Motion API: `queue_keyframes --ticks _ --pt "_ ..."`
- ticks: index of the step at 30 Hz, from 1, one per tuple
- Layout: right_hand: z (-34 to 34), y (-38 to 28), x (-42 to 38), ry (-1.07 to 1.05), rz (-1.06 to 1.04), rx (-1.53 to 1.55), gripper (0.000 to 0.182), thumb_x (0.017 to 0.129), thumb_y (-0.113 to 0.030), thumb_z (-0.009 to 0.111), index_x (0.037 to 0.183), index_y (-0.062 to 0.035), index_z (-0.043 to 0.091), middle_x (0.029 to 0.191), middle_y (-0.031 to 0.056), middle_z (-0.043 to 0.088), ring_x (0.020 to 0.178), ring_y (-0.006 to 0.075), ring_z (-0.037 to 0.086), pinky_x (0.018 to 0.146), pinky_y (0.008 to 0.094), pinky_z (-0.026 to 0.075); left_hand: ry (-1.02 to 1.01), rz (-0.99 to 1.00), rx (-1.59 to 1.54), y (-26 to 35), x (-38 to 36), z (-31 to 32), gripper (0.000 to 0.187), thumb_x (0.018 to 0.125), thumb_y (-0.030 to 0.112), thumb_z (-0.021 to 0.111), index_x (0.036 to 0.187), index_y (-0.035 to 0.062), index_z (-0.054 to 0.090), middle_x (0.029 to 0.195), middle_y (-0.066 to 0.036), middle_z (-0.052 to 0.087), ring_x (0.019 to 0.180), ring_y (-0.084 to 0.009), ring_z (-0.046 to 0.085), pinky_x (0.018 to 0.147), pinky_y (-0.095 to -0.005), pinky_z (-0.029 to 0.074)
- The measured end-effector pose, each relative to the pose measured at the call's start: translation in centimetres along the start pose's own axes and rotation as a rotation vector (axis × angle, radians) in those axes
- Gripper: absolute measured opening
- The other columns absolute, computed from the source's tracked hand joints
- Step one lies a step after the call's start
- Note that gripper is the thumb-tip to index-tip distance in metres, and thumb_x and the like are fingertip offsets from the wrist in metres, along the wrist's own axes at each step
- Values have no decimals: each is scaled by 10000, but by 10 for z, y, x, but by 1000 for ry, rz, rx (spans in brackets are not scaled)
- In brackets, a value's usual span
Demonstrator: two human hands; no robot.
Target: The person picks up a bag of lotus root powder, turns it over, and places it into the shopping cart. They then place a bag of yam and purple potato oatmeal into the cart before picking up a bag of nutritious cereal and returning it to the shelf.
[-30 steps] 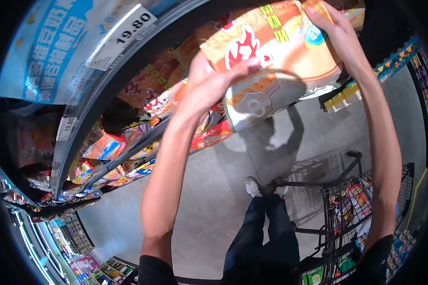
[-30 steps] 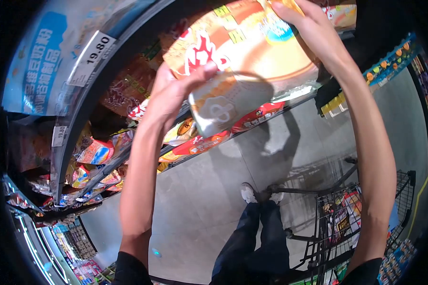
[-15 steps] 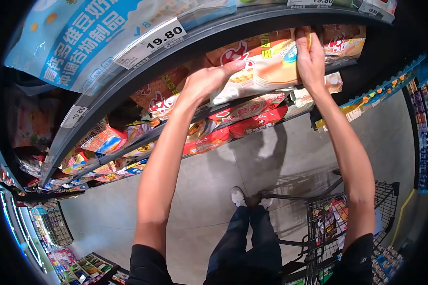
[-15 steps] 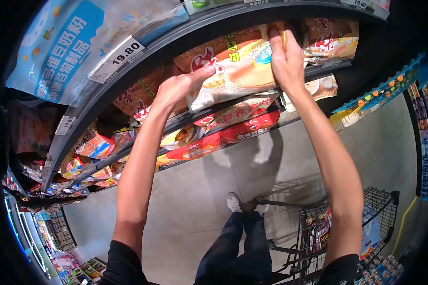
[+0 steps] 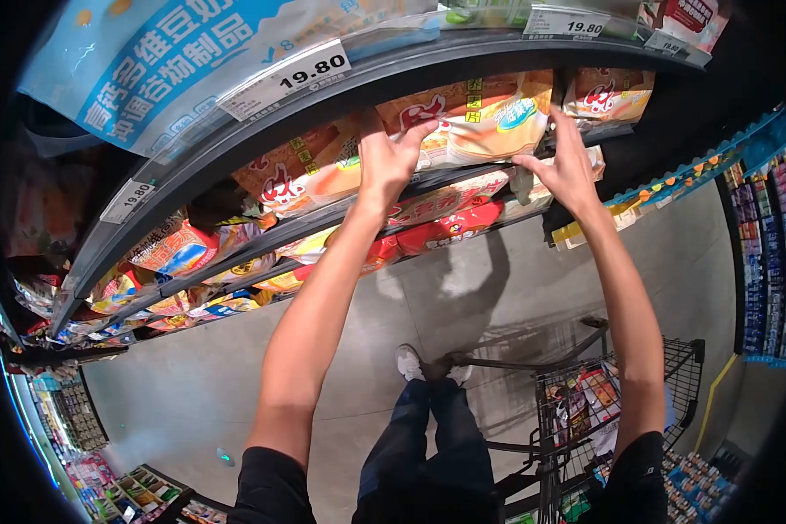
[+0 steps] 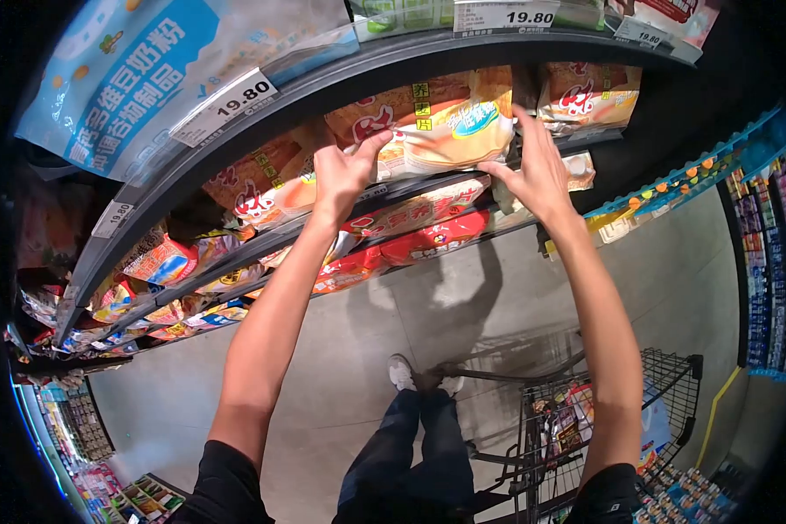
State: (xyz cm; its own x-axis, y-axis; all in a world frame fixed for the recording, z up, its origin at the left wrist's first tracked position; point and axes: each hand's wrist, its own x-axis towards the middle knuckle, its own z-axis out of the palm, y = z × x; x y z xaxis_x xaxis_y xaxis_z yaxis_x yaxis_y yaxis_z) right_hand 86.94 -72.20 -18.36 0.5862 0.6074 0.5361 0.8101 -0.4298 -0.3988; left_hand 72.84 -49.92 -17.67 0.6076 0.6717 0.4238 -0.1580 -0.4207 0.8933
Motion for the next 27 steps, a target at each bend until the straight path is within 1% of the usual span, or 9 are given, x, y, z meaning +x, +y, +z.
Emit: queue_keyframes --ticks 2,3,5,7,11,14,22,24,27 --pt "-1 2 -1 -207 349 151 723 738 -295 787 1312 -37 431 1230 174 547 1084 368 561 903 439 450 -75 -83 84 4 -3 -5 373 789 299 770 880 -53 684 887 -157 714 826 -155 646 755 -326 505" --pt "5 4 0 -55 178 105 450 783 -151 731 1147 -23 500 1082 164 580 927 392 591 768 453 466 -136 -149 162 10 -4 -7 385 790 320 764 857 -50 682 851 -181 705 782 -185 653 721 -344 503" --pt "12 4 7 -26 192 99 395 790 -106 708 1105 -16 489 1046 177 567 910 409 580 747 459 461 -203 -213 245 9 -5 -6 400 791 342 758 833 -48 681 815 -206 695 738 -214 660 687 -361 501" --pt "17 0 9 17 227 140 275 806 -19 649 1002 -8 456 966 202 539 884 439 557 699 472 443 -130 -61 457 -7 -8 -1 508 785 426 754 819 -66 631 767 -248 643 705 -320 611 701 -428 456" --pt "25 12 8 96 163 -14 270 795 14 620 1014 -12 464 959 202 565 882 446 567 718 492 452 -49 230 619 -31 -28 4 576 826 489 668 947 -66 572 817 -228 562 806 -395 494 809 -494 328" --pt "37 21 7 38 263 4 288 781 20 616 1035 -13 487 957 202 594 888 438 577 735 490 464 15 423 845 -41 -31 1 617 775 522 712 830 -54 497 806 -235 515 776 -383 484 775 -473 342" --pt "36 55 12 -229 289 -123 297 800 -133 629 1076 -51 555 954 198 651 904 397 607 788 489 474 60 381 968 -30 -41 2 582 772 472 721 890 -41 471 891 -233 468 879 -381 466 843 -504 342" --pt "-3 19 23 -415 471 -7 593 737 -232 699 1265 -48 502 959 167 656 794 282 623 776 390 490 51 315 887 -19 -44 -3 603 774 448 724 969 -60 464 944 -243 453 925 -383 458 864 -501 335" --pt "-10 13 13 -337 536 212 745 703 -343 764 1321 -49 469 925 145 637 753 190 584 727 335 478 145 324 809 -1 -41 -8 700 758 469 733 1110 -74 468 943 -228 453 949 -383 461 875 -503 349"
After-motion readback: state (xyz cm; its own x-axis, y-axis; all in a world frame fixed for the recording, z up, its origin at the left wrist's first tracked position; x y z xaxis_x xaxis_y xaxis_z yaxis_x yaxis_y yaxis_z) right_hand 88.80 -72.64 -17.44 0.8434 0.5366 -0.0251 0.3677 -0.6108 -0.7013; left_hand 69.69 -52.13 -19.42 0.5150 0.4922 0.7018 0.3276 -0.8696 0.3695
